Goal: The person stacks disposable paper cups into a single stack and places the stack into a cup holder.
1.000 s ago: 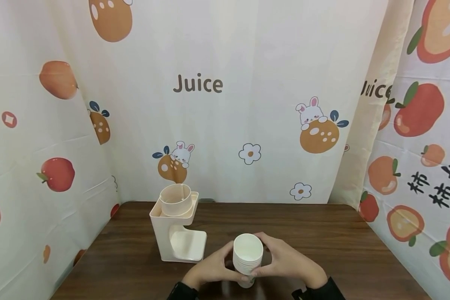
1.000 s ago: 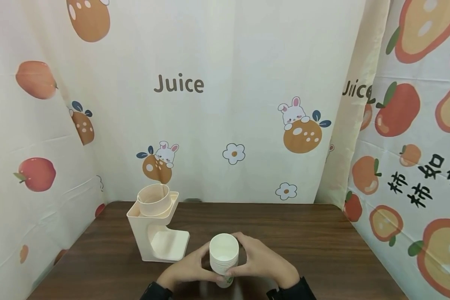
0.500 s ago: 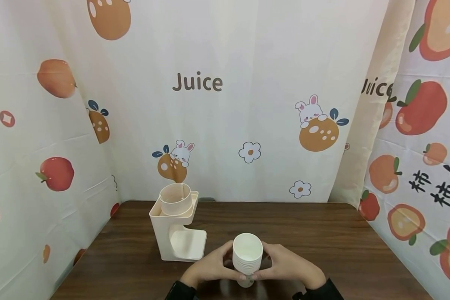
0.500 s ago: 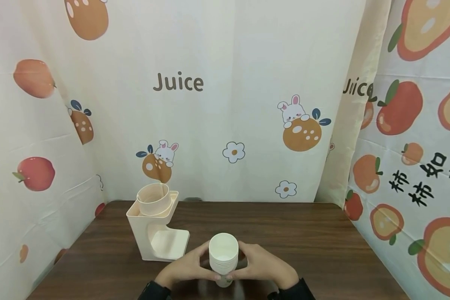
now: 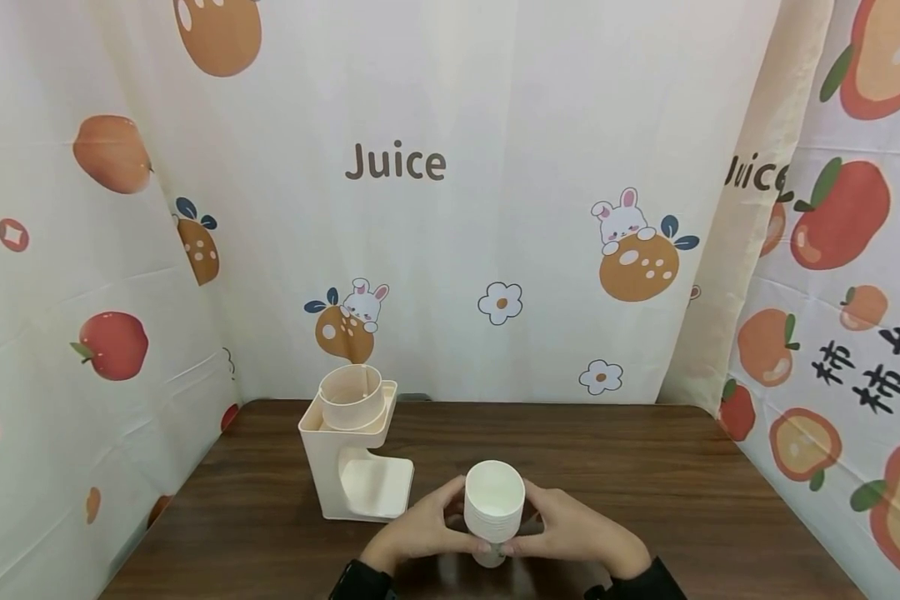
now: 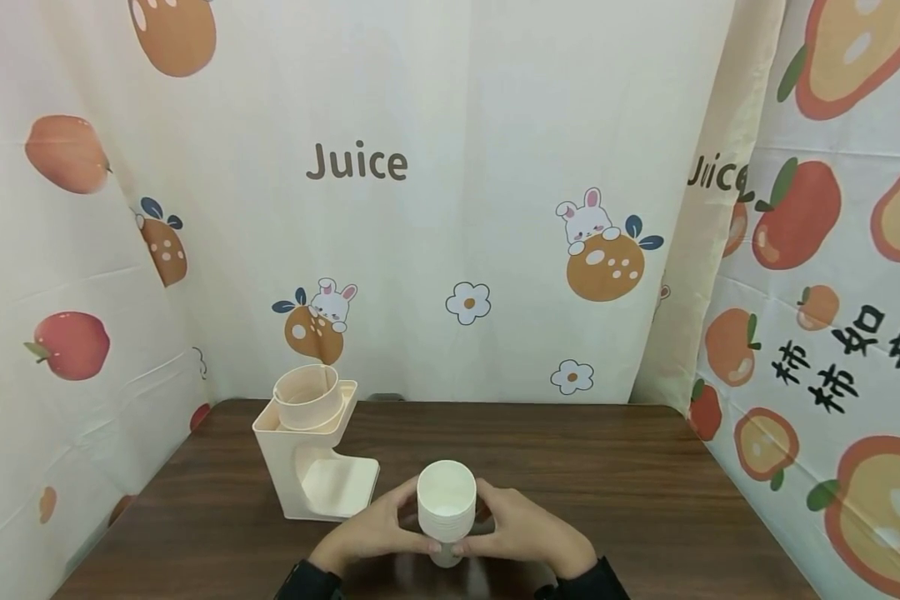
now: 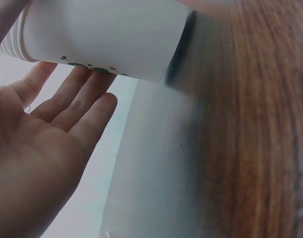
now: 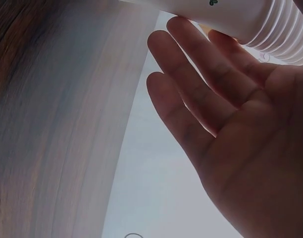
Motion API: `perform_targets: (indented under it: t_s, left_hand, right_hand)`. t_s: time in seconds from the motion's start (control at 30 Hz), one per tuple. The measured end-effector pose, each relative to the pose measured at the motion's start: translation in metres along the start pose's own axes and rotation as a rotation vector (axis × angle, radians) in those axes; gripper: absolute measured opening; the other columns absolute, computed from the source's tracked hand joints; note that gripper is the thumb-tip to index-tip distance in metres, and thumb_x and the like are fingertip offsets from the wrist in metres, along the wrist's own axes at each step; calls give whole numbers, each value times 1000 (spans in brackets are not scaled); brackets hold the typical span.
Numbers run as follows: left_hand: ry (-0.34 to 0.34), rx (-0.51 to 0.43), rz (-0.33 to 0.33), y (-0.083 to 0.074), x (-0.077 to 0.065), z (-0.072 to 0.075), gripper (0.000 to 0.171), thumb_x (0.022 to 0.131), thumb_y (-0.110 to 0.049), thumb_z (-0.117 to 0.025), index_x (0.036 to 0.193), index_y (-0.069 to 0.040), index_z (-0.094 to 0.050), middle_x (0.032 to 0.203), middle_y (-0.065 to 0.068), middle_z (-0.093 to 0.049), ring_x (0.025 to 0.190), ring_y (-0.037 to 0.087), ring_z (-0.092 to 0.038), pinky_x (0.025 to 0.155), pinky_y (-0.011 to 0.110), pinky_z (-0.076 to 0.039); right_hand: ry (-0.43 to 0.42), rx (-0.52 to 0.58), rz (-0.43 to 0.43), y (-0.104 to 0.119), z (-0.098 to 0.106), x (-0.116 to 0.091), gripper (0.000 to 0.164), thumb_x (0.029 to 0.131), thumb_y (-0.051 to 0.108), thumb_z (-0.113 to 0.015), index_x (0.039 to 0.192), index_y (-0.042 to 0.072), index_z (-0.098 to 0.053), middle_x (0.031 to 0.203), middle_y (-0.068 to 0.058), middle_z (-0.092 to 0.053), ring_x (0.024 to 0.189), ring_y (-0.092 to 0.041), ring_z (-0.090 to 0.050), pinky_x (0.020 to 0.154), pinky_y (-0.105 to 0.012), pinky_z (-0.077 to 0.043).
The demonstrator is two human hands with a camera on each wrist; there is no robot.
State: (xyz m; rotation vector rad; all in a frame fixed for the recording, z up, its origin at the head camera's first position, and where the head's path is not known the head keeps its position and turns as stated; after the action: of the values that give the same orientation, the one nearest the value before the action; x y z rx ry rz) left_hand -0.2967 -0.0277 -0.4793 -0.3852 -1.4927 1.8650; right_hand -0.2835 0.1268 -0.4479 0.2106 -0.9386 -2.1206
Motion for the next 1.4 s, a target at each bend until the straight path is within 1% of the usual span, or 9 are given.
perform_targets:
  t_s: [0.17, 0.3, 0.5, 0.67, 0.83, 1.03, 1.1, 1.27, 1.4]
  left_hand:
    - [-37, 23, 16, -2, 0, 4, 68, 79, -28, -74, 136, -31, -38, 124, -4, -57, 108, 16, -54, 93, 37, -45]
    - [-65, 37, 13, -3, 1, 7, 65, 79, -27, -75, 134, -29, -40, 118, -2, -59, 102, 17, -56, 90, 36, -47]
    - [-90, 7, -9, -10, 2, 8, 70, 78, -24, -76, 136, -27, -38, 122, 0, -57, 105, 18, -56, 91, 37, -47]
    - [-130, 5, -3, -10, 3, 10, 65, 78, -26, -76, 132, -26, -40, 122, 0, -56, 107, 17, -55, 94, 40, -45]
    - [-183, 7, -32, -19, 3, 12, 63, 78, -25, -75, 131, -25, -40, 121, 2, -55, 107, 18, -55, 94, 43, -45]
    - [-244, 15, -66, -34, 2, 14, 61, 79, -23, -75, 130, -27, -41, 119, 2, -56, 106, 18, -55, 91, 45, -45]
    - [-254, 1, -73, -45, 1, 14, 61, 80, -21, -74, 131, -25, -40, 120, 3, -56, 106, 19, -55, 90, 46, -46]
    - [-277, -25, -82, -77, -5, 14, 60, 80, -17, -73, 131, -20, -41, 121, 7, -55, 106, 21, -55, 90, 44, -46]
    - [-306, -9, -96, -94, -9, 15, 59, 80, -15, -74, 129, -19, -42, 119, 6, -55, 106, 21, -53, 91, 45, -45]
  right_hand:
    - [-26, -12, -23, -2, 2, 1, 68, 84, 47, -64, 139, 22, -32, 110, 6, -62, 92, -11, -58, 76, -39, -54]
    - [-44, -13, -44, -2, 5, 2, 70, 85, 48, -63, 139, 20, -31, 112, 5, -62, 92, -10, -58, 76, -38, -54]
    - [-60, -2, -67, 1, 7, 2, 62, 85, 48, -62, 134, 18, -37, 108, 4, -63, 91, -11, -59, 75, -35, -54]
    - [-88, 9, -53, 6, 10, 2, 62, 86, 46, -63, 134, 20, -35, 106, 5, -63, 89, -11, -59, 74, -35, -54]
    - [-147, 13, -21, 12, 16, 2, 55, 86, 43, -64, 130, 23, -38, 106, 7, -62, 89, -10, -59, 74, -40, -54]
    - [-211, 65, 22, 18, 21, 2, 48, 88, 35, -64, 128, 23, -40, 110, 6, -59, 91, -13, -59, 74, -37, -54]
    - [-236, 58, 59, 22, 22, 3, 48, 89, 31, -63, 130, 22, -39, 111, 5, -58, 93, -14, -59, 75, -36, -54]
    - [-307, 9, 143, 33, 25, 4, 51, 91, 25, -61, 134, 20, -36, 112, 4, -57, 98, -13, -56, 77, -36, -53]
    - [-351, 19, 185, 42, 27, 4, 55, 91, 18, -61, 138, 18, -33, 113, 3, -57, 99, -14, -55, 78, -34, -53]
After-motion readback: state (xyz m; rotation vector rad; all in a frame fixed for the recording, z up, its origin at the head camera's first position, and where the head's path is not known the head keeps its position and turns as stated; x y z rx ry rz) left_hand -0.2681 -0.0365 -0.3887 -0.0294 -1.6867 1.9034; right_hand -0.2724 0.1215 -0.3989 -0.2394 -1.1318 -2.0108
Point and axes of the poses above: each hand's wrist, its own x-axis towards the middle knuckle, its own z-axis out of the back of the hand, y = z × x, the point moved 7 cm from there along x, towards the middle knuckle
